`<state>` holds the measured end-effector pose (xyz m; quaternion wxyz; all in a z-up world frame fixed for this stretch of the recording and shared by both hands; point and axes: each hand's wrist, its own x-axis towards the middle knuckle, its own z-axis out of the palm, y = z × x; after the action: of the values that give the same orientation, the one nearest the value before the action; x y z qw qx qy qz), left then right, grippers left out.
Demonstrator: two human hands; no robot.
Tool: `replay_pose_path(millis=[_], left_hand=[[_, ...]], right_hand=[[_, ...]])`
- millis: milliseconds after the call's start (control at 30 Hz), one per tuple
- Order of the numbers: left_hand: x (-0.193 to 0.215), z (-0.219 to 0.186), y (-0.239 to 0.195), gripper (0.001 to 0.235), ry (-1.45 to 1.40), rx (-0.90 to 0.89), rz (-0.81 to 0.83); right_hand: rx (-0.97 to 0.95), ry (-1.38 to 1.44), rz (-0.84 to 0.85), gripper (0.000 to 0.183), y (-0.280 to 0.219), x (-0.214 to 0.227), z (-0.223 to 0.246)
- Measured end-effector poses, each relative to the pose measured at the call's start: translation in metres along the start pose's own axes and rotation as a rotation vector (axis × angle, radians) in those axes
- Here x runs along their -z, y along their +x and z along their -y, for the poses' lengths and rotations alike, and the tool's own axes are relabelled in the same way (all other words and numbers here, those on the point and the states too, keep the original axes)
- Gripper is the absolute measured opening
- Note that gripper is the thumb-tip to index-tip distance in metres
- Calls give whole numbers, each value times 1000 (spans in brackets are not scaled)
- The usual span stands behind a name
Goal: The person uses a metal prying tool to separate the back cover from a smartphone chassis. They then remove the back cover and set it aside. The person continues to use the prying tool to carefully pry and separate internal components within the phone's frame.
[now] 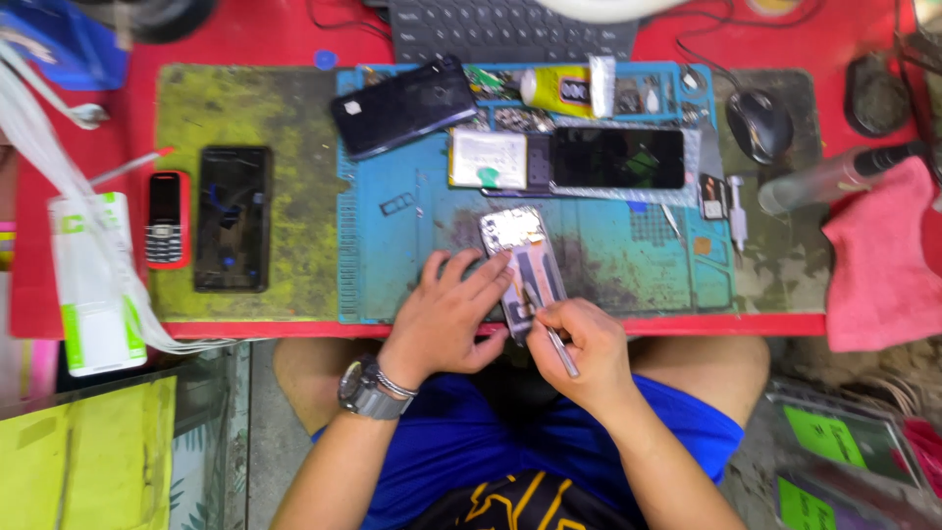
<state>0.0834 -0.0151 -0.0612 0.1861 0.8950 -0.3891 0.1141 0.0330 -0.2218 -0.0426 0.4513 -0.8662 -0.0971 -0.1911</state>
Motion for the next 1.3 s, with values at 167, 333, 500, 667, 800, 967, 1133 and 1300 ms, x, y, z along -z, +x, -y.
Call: replay_pose_path(millis=[167, 333, 500, 667, 800, 967, 1133, 1300], left_hand=[[7, -4, 1, 69, -24, 20, 8], [16, -8, 4, 67, -35, 22, 41], [18, -11, 3, 67, -76, 24, 21], [21, -10, 6, 68, -88, 26, 37], [11, -4, 5, 72, -64, 16, 55], [4, -4, 1, 71, -52, 13, 47], [-3, -1, -2, 73, -13, 25, -5], [-6, 0, -2, 73, -5, 17, -35]], right_hand=[[-9, -22, 23, 4, -9, 2, -8], [-25, -24, 53, 2, -13, 5, -8], [-97, 5, 57, 6, -19, 6, -11], [-141, 17, 48, 6, -18, 4, -13], [-91, 4, 63, 6, -18, 6, -14], [-76, -10, 21, 5, -14, 6, 2], [-119, 31, -9, 6, -11, 5, 5], [-121, 19, -6, 6, -9, 7, 9]])
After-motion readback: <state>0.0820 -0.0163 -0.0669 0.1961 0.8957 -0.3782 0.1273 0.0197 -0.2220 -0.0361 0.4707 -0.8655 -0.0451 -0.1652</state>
